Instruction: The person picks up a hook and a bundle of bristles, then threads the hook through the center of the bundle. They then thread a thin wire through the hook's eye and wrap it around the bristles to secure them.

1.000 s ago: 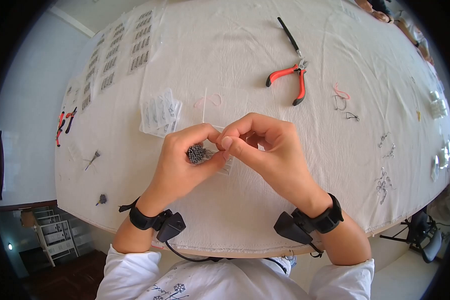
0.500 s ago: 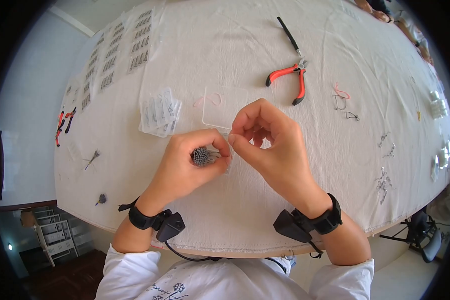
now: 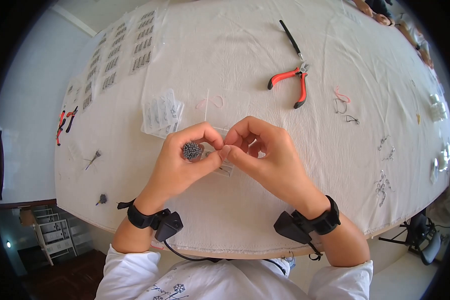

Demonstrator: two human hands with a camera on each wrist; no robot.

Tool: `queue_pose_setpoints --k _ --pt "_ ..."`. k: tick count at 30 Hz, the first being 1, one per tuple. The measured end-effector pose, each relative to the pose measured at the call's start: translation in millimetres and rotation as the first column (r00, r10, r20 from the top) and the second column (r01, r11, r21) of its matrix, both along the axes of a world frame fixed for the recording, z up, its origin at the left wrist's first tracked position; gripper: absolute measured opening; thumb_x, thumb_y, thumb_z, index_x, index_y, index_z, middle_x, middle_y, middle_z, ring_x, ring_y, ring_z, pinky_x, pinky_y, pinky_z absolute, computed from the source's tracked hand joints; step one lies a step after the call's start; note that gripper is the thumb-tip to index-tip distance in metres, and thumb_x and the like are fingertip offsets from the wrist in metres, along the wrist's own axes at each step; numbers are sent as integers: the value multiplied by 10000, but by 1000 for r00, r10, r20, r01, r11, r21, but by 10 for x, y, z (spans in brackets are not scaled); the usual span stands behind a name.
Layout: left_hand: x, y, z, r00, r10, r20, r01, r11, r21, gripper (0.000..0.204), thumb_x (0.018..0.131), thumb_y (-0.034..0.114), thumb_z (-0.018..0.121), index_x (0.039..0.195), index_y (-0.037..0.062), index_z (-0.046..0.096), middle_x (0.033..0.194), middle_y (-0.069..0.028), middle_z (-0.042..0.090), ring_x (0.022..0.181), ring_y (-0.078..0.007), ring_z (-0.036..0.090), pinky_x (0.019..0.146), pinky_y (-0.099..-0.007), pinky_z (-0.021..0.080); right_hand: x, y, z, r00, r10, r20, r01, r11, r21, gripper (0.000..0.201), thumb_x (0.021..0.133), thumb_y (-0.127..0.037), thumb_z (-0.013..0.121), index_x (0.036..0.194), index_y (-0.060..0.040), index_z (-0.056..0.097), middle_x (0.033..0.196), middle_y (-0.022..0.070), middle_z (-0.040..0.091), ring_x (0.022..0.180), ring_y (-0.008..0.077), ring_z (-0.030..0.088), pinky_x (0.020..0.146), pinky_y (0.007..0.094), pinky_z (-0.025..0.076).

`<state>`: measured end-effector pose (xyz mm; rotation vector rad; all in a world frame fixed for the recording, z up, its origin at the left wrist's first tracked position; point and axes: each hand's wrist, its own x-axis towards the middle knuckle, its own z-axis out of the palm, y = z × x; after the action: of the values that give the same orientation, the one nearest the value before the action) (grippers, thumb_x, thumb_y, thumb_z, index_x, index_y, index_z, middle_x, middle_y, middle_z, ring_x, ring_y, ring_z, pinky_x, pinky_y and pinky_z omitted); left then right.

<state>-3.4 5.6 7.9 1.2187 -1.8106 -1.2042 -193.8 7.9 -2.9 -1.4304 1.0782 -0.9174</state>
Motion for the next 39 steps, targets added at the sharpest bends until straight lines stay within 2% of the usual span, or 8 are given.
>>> queue_pose_setpoints --k 5,11,20,23,26,32,35,39 --pt "-31 10 -105 995 32 93 -9 970 -241 118 781 55 691 821 29 583 725 -19 613 614 -78 516 568 -229 416 46 39 19 992 -58 -108 47 993 -108 140 800 -134 707 797 -22 625 697 -6 618 650 70 528 581 232 394" --pt "-72 30 -72 987 33 156 17 951 -309 136 737 11 680 818 20 571 747 -67 643 660 -140 614 599 -268 466 54 38 -35 990 -105 -97 98 993 -72 147 811 -116 697 765 -8 607 647 7 593 595 64 505 553 228 396" --pt "-48 14 -23 999 -36 12 36 999 27 157 794 57 707 912 27 607 822 0 629 795 -68 587 688 -217 450 69 52 -56 990 -119 70 119 993 12 154 851 -99 653 768 16 592 672 5 590 628 30 513 563 191 421" --pt "-46 4 18 999 -49 20 46 994 102 168 801 74 716 924 32 608 836 9 627 812 -75 593 710 -225 458 30 39 -28 997 -75 -7 75 997 9 142 859 -94 639 775 12 595 685 7 599 640 29 522 565 190 422" --pt "-42 -20 -72 994 -102 -42 102 995 3 174 817 94 704 947 26 610 851 0 629 830 -86 595 742 -240 467 -24 12 11 997 -42 71 29 984 173 145 859 -97 637 765 7 596 695 7 610 651 26 531 572 184 419" --pt "4 -46 -13 943 -29 -330 122 956 265 157 847 97 668 980 31 617 889 -16 631 860 -103 597 785 -247 470 7 26 -6 990 -72 120 50 982 180 150 856 -99 632 758 7 594 705 3 606 643 22 520 579 179 407" --pt "15 -38 -18 986 -46 -159 82 970 229 165 838 80 677 989 41 622 891 0 630 862 -80 584 734 -218 454 -14 22 20 993 -76 86 61 984 168 139 856 -89 627 761 6 592 711 1 605 649 22 517 583 182 409" --pt "-8 -22 12 988 -10 -151 52 959 278 168 822 84 703 973 43 641 882 26 623 852 -40 554 670 -180 404 -5 23 8 990 -88 112 66 981 182 140 854 -87 631 758 4 588 713 -4 603 662 20 515 587 181 406"
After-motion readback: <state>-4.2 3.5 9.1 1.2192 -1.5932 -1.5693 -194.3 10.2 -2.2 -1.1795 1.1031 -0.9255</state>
